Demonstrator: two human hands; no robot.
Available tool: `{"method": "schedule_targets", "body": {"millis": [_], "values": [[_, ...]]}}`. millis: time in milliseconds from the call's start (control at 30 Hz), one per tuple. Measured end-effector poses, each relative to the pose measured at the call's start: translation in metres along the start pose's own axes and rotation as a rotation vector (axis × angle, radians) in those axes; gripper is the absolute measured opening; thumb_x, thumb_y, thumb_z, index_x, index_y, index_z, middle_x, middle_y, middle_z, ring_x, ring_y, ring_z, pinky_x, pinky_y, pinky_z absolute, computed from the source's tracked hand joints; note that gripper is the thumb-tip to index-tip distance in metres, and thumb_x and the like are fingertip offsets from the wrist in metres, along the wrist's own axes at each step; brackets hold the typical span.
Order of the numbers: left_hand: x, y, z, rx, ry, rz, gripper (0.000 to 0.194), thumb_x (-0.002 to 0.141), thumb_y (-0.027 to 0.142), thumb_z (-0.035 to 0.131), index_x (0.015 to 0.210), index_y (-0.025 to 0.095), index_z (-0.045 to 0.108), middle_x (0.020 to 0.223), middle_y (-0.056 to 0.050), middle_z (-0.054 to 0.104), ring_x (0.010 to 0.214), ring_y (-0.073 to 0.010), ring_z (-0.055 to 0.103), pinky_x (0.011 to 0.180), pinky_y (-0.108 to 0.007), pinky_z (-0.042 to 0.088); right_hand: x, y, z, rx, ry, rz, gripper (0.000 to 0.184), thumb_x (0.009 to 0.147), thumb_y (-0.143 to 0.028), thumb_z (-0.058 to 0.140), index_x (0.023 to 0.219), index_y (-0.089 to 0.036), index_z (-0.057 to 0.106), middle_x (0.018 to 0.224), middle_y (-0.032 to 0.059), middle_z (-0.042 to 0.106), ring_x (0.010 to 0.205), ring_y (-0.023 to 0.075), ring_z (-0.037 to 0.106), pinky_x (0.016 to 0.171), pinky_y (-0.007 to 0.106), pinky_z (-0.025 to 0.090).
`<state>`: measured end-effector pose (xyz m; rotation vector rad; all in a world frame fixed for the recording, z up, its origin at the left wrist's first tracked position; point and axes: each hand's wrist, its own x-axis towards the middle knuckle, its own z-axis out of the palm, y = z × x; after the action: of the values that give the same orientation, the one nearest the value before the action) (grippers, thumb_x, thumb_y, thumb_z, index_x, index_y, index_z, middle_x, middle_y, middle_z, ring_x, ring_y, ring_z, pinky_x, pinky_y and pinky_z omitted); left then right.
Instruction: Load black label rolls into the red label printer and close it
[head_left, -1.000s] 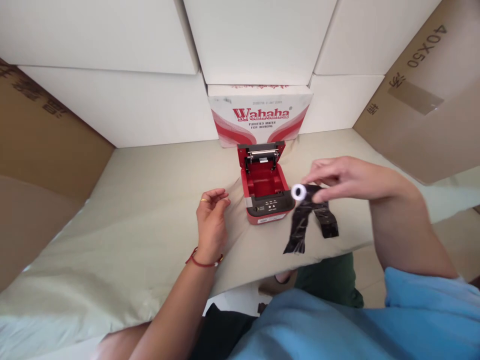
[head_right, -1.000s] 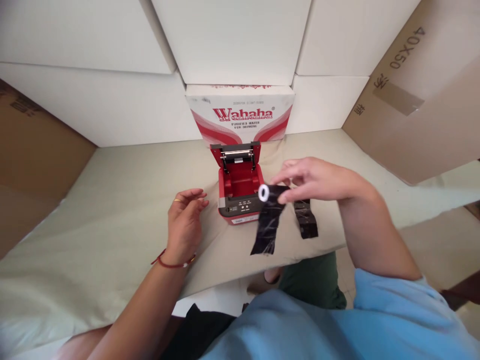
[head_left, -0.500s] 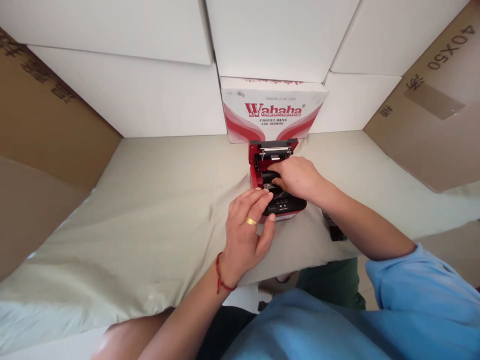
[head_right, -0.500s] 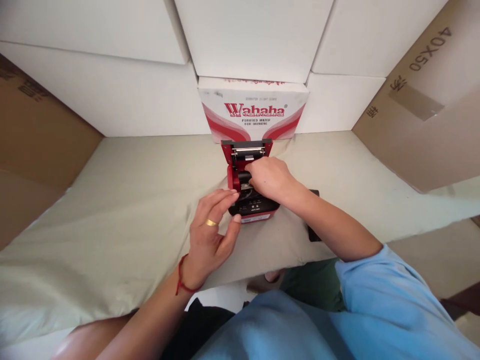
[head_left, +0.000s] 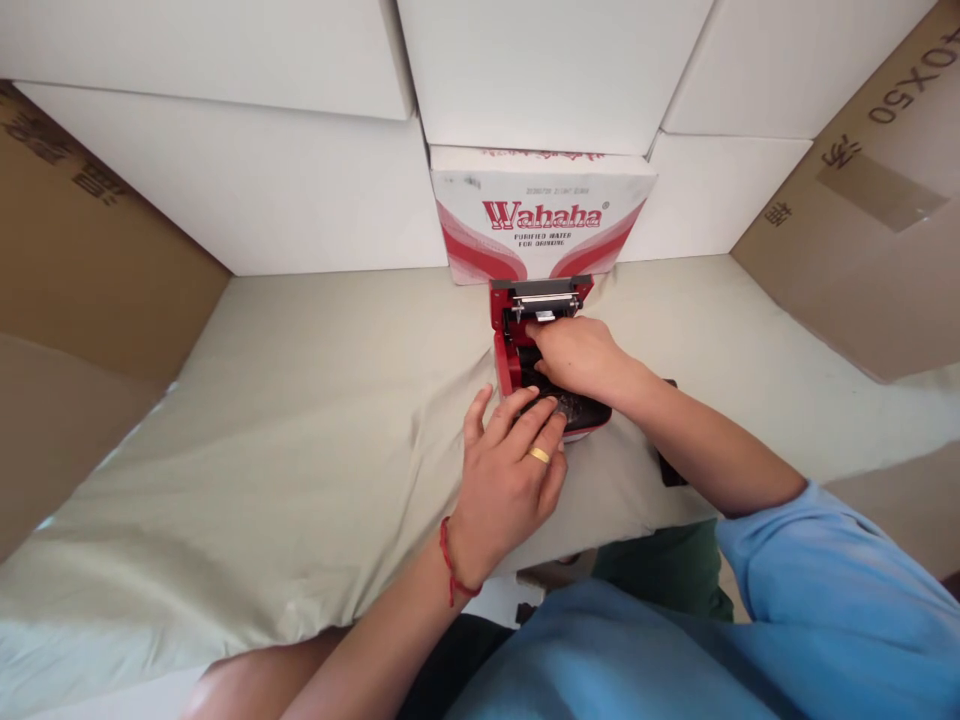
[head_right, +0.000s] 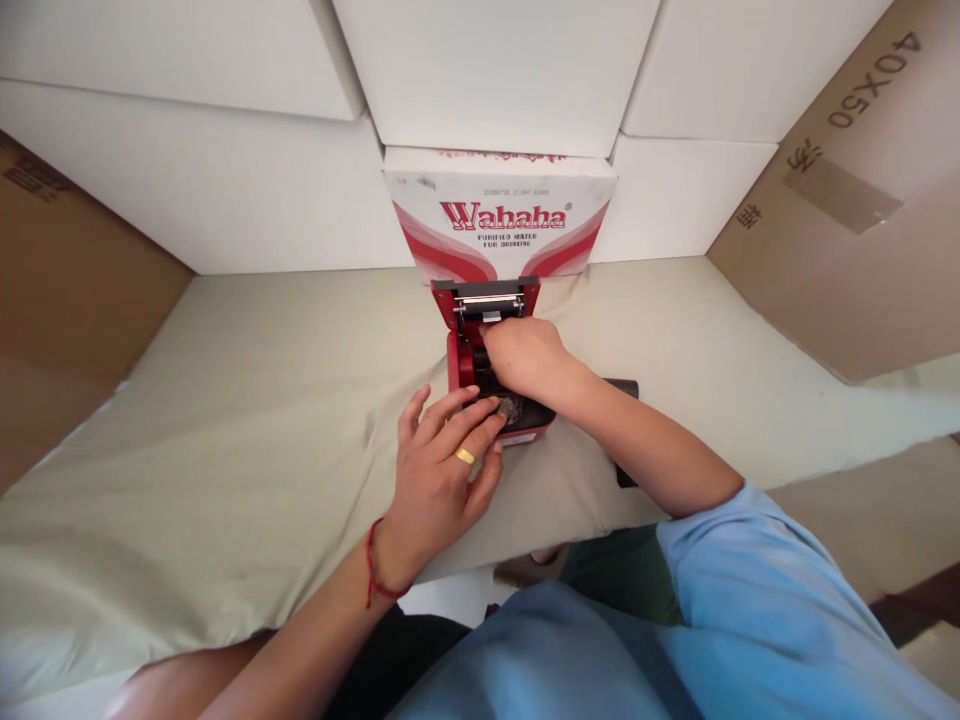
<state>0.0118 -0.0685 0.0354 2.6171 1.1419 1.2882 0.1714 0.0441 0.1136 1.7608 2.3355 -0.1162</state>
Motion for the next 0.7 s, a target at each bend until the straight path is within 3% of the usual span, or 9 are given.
{"method": "schedule_targets", "body": {"millis": [133,267,367,433,467,500,600,700], "values": [[0.002,0.002,-0.003,0.05,0.018,0.058,0.023,0.105,0.014,0.068,0.127,0.018,0.073,0.127,-0.009,0.087,0.125,-0.0299,0.074,0.122,-0.052,0.047,-0.01,0.006,0.001,0.074,0.016,-0.05,0.039,0.104,-0.024,0.069,0.142,-0.019,0.074,0.121,0.0169,0.088,0.111,0.0343,0.083,0.083,0.037,0.055],[0.003,0.002,-0.004,0.106,0.044,0.081,0.021,0.103,0.013,0.07,0.123,0.018,0.075,0.118,-0.009,0.087,0.116,-0.0274,0.074,0.109,-0.045,0.052,-0.041,0.033,0.005,0.586,0.11,-0.267,0.021,0.104,-0.031,0.074,0.12,-0.022,0.084,0.099,0.0046,0.088,0.09,0.0227,0.08,0.081,0.032,0.057],[0.002,0.002,-0.003,0.118,0.031,0.092,0.025,0.103,0.014,0.072,0.127,0.019,0.075,0.116,-0.009,0.085,0.113,-0.0267,0.072,0.111,-0.046,0.05,-0.052,0.06,0.011,0.946,0.525,-0.135,0.029,0.108,-0.046,0.07,0.099,-0.023,0.085,0.089,0.0025,0.084,0.084,0.0199,0.077,0.082,0.033,0.061],[0.001,0.002,-0.002,0.138,0.017,0.093,0.03,0.103,0.014,0.072,0.132,0.022,0.075,0.118,-0.009,0.084,0.114,-0.0268,0.071,0.114,-0.047,0.047,-0.043,0.076,0.019,1.022,0.807,0.018,0.038,0.108,-0.059,0.068,0.109,-0.026,0.085,0.102,0.0047,0.086,0.091,0.021,0.077,0.088,0.036,0.063],[0.0,0.002,-0.001,0.153,0.008,0.091,0.033,0.102,0.014,0.072,0.133,0.023,0.076,0.119,-0.008,0.083,0.115,-0.0269,0.07,0.115,-0.048,0.046,-0.035,0.082,0.024,1.049,0.874,0.055,0.045,0.107,-0.067,0.068,0.119,-0.028,0.084,0.114,0.0063,0.086,0.097,0.0221,0.078,0.092,0.038,0.064],[-0.001,0.002,0.0,0.168,-0.002,0.088,0.035,0.102,0.013,0.073,0.135,0.025,0.076,0.12,-0.008,0.082,0.116,-0.0269,0.069,0.117,-0.048,0.045,-0.027,0.087,0.029,1.086,0.881,0.058,0.054,0.104,-0.074,0.067,0.13,-0.029,0.082,0.128,0.0077,0.085,0.106,0.0237,0.079,0.098,0.041,0.065],[-0.002,0.003,0.002,0.194,-0.031,0.073,0.039,0.101,0.012,0.073,0.136,0.03,0.076,0.123,-0.008,0.081,0.118,-0.0272,0.067,0.119,-0.049,0.044,-0.007,0.091,0.041,1.208,0.718,-0.047,0.073,0.101,-0.086,0.061,0.15,-0.033,0.074,0.156,0.0086,0.076,0.141,0.0286,0.072,0.12,0.049,0.059],[-0.004,0.004,0.003,0.191,-0.041,0.068,0.043,0.101,0.011,0.072,0.139,0.032,0.076,0.123,-0.009,0.079,0.12,-0.0274,0.067,0.122,-0.05,0.043,-0.008,0.082,0.046,1.236,0.613,-0.139,0.073,0.107,-0.084,0.054,0.153,-0.031,0.074,0.16,0.0071,0.074,0.154,0.0282,0.064,0.13,0.05,0.051]]}}
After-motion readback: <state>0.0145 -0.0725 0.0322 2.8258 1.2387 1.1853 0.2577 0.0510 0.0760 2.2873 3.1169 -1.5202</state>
